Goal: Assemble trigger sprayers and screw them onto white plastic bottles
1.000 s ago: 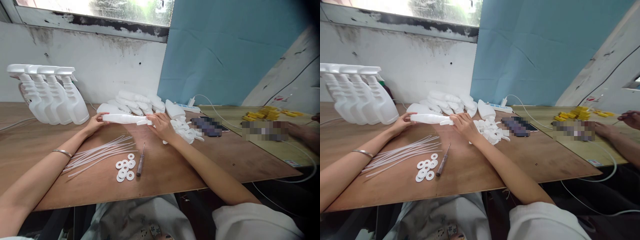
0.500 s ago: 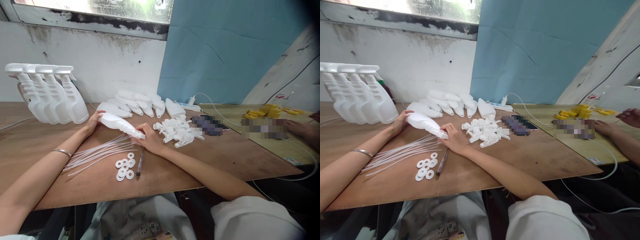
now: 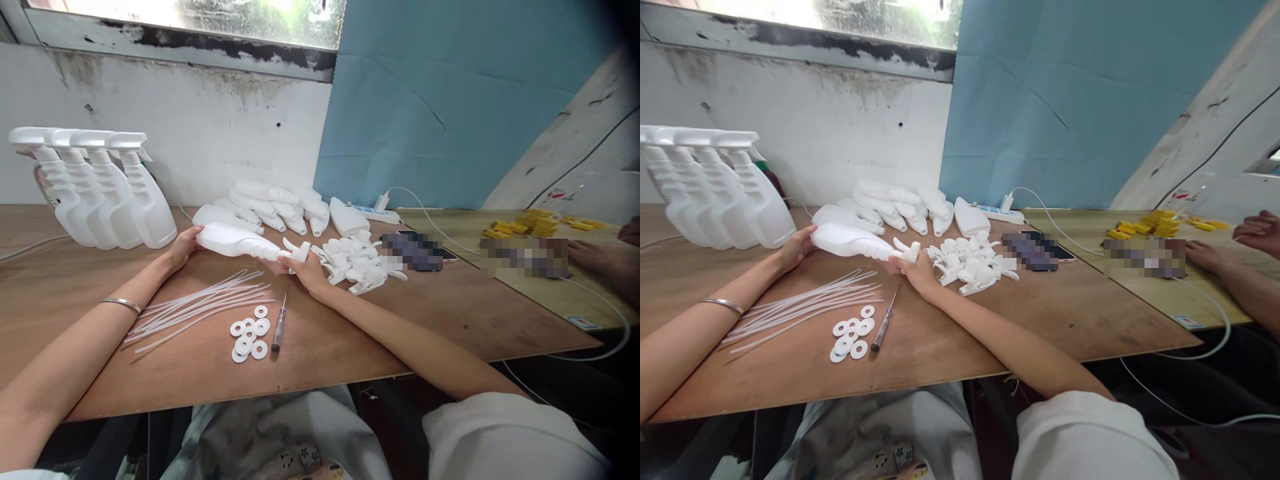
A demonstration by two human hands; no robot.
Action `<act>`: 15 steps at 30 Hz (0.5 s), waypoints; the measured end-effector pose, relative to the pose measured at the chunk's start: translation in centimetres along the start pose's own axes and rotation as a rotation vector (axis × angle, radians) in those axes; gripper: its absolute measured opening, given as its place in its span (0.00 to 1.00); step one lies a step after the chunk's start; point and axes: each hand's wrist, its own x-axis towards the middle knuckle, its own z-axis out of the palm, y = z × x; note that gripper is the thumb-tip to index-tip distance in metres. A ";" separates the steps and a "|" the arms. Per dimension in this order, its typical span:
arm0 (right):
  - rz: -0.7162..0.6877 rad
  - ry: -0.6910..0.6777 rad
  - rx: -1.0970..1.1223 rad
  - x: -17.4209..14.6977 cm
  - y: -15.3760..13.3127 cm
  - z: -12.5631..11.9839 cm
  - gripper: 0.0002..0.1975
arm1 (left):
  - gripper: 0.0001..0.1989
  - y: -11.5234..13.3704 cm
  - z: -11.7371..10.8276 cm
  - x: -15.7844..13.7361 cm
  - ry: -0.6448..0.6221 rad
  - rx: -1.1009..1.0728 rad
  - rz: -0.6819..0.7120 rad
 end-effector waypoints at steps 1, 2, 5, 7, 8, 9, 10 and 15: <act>0.006 -0.028 0.039 0.0 0.0 0.0 0.17 | 0.22 0.0 0.0 0.1 0.009 -0.009 -0.001; 0.013 -0.061 0.078 0.0 0.0 0.0 0.17 | 0.21 0.0 0.0 0.1 0.016 -0.016 -0.002; 0.054 -0.134 0.181 -0.1 -0.2 0.0 0.16 | 0.20 0.1 0.0 0.1 0.033 -0.027 -0.008; 0.060 -0.142 0.196 -0.2 -0.3 0.0 0.16 | 0.18 0.3 0.0 -0.1 0.040 -0.031 -0.013; 0.056 -0.139 0.194 -0.2 -0.3 0.0 0.16 | 0.18 0.4 0.1 -0.2 0.042 -0.034 -0.015; 0.052 -0.135 0.191 -0.1 -0.3 0.1 0.16 | 0.18 0.5 0.1 -0.3 0.040 -0.037 -0.016; 0.048 -0.132 0.190 -0.1 -0.2 0.1 0.16 | 0.17 0.6 0.2 -0.4 0.038 -0.042 -0.016; 0.013 -0.112 0.283 0.0 0.4 0.4 0.22 | 0.17 0.8 0.3 -0.6 0.027 -0.063 -0.017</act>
